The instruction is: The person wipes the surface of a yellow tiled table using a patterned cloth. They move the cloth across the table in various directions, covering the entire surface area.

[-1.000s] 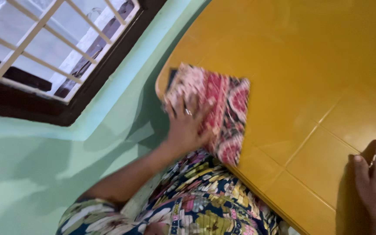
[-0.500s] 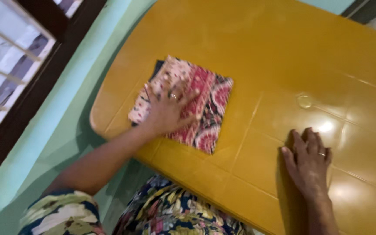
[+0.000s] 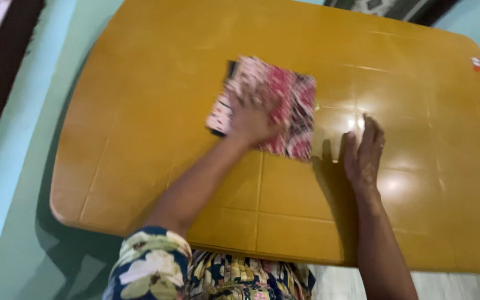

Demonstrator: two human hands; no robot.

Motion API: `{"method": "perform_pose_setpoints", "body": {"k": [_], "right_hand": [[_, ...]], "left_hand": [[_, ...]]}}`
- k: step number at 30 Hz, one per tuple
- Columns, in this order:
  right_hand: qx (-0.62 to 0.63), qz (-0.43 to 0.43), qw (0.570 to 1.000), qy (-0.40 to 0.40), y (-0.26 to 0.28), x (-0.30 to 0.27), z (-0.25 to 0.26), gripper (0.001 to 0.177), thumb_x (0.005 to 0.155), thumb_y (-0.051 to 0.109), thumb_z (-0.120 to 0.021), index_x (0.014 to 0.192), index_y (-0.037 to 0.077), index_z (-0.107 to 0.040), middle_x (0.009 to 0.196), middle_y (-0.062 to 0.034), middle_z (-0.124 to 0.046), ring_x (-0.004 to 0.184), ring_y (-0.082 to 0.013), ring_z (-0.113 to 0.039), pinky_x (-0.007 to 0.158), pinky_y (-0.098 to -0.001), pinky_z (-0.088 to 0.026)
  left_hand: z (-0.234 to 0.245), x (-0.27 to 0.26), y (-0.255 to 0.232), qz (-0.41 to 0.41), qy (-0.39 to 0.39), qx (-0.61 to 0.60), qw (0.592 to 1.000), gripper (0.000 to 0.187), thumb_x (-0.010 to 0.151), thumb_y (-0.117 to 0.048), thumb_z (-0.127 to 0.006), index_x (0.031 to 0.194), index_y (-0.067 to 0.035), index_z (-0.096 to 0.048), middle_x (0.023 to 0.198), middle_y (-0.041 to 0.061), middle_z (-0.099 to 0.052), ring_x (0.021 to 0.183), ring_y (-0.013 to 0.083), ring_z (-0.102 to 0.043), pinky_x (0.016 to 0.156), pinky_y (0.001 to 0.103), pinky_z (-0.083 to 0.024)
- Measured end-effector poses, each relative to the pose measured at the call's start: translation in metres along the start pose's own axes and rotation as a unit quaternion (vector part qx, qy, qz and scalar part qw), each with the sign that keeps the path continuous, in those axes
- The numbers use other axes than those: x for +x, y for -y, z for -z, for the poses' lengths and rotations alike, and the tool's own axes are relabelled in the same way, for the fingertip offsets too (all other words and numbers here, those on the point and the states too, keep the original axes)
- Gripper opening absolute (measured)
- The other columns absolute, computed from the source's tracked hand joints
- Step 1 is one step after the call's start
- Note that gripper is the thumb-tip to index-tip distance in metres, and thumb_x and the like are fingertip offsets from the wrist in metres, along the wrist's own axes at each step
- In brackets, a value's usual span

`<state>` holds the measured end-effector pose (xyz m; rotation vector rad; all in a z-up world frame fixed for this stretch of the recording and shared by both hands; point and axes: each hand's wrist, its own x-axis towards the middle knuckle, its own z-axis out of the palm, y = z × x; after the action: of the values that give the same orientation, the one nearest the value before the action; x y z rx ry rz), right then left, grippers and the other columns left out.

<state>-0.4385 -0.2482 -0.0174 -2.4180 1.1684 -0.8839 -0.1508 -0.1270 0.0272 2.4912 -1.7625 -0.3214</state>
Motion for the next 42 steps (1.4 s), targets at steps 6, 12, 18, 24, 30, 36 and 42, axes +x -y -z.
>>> {"method": "perform_pose_setpoints", "body": {"k": [6,12,18,24,30,36,42], "right_hand": [[0.201,-0.167,0.947,-0.186,-0.056,-0.002,0.036,0.065,0.114,0.049,-0.042,0.164,0.011,-0.023,0.166,-0.0184,-0.025,0.149,-0.0359,-0.037,0.117,-0.0492,-0.04],[0.476,-0.29,0.779,-0.287,-0.136,-0.014,0.035,0.065,0.112,0.049,-0.045,0.163,0.021,-0.017,0.159,-0.0183,-0.029,0.133,-0.0331,-0.047,0.106,-0.042,-0.049],[0.37,-0.297,0.828,-0.299,-0.106,-0.019,0.036,0.064,0.103,0.028,-0.057,0.158,0.016,-0.029,0.157,-0.0186,-0.037,0.131,-0.03,-0.046,0.101,-0.0432,-0.049],[-0.132,-0.047,0.98,0.141,0.096,-0.039,-0.039,0.055,0.091,0.037,-0.067,0.139,0.013,-0.059,0.156,-0.0221,-0.043,0.148,-0.0414,-0.037,0.124,-0.0597,-0.029],[-0.212,0.201,0.852,0.434,0.28,-0.12,-0.044,0.092,0.097,0.076,-0.024,0.164,0.017,-0.006,0.172,-0.0139,0.002,0.156,-0.0416,0.007,0.118,-0.0666,0.013],[-0.177,0.338,0.87,0.312,0.297,-0.183,-0.02,0.079,0.101,0.073,-0.038,0.163,0.025,-0.031,0.173,-0.0101,-0.023,0.16,-0.0343,-0.011,0.127,-0.0635,0.004],[-0.121,0.27,0.939,0.173,0.221,-0.211,-0.001,0.08,0.1,0.08,-0.044,0.161,0.029,-0.044,0.172,-0.0114,-0.027,0.16,-0.0313,-0.015,0.13,-0.0535,0.0]], "left_hand": [[-0.015,-0.077,-0.049,-0.224,0.077,-0.221,0.946,0.095,0.093,-0.081,-0.033,0.167,-0.028,-0.004,0.169,0.022,0.003,0.155,0.0448,0.013,0.12,0.061,0.013],[0.025,-0.052,0.129,-0.043,0.011,-0.887,0.46,0.108,0.088,-0.083,-0.028,0.166,-0.015,0.003,0.172,0.019,-0.009,0.158,0.039,-0.018,0.126,0.057,-0.022],[-0.039,-0.035,0.209,0.05,-0.108,-0.923,0.366,0.11,0.089,-0.084,-0.03,0.164,-0.01,0.004,0.172,0.024,-0.025,0.16,0.0352,-0.031,0.129,0.051,-0.032],[-0.051,-0.024,0.223,0.039,-0.125,-0.9,0.415,0.105,0.089,-0.082,-0.035,0.157,-0.001,-0.033,0.162,0.021,-0.04,0.156,0.035,-0.041,0.127,0.049,-0.033],[-0.036,-0.028,0.214,0.069,-0.157,-0.868,0.467,0.099,0.086,-0.08,-0.041,0.143,0.0,-0.056,0.151,0.019,-0.054,0.148,0.0344,-0.049,0.126,0.047,-0.038],[-0.033,-0.032,0.224,0.04,-0.141,-0.864,0.482,0.092,0.093,-0.078,-0.045,0.14,0.0,-0.058,0.147,0.017,-0.062,0.144,0.033,-0.052,0.126,0.046,-0.041],[-0.036,-0.044,0.228,0.019,-0.165,-0.832,0.529,0.069,0.108,-0.059,-0.04,0.138,-0.001,-0.062,0.134,0.018,-0.067,0.134,0.032,-0.062,0.121,0.046,-0.044]]}}
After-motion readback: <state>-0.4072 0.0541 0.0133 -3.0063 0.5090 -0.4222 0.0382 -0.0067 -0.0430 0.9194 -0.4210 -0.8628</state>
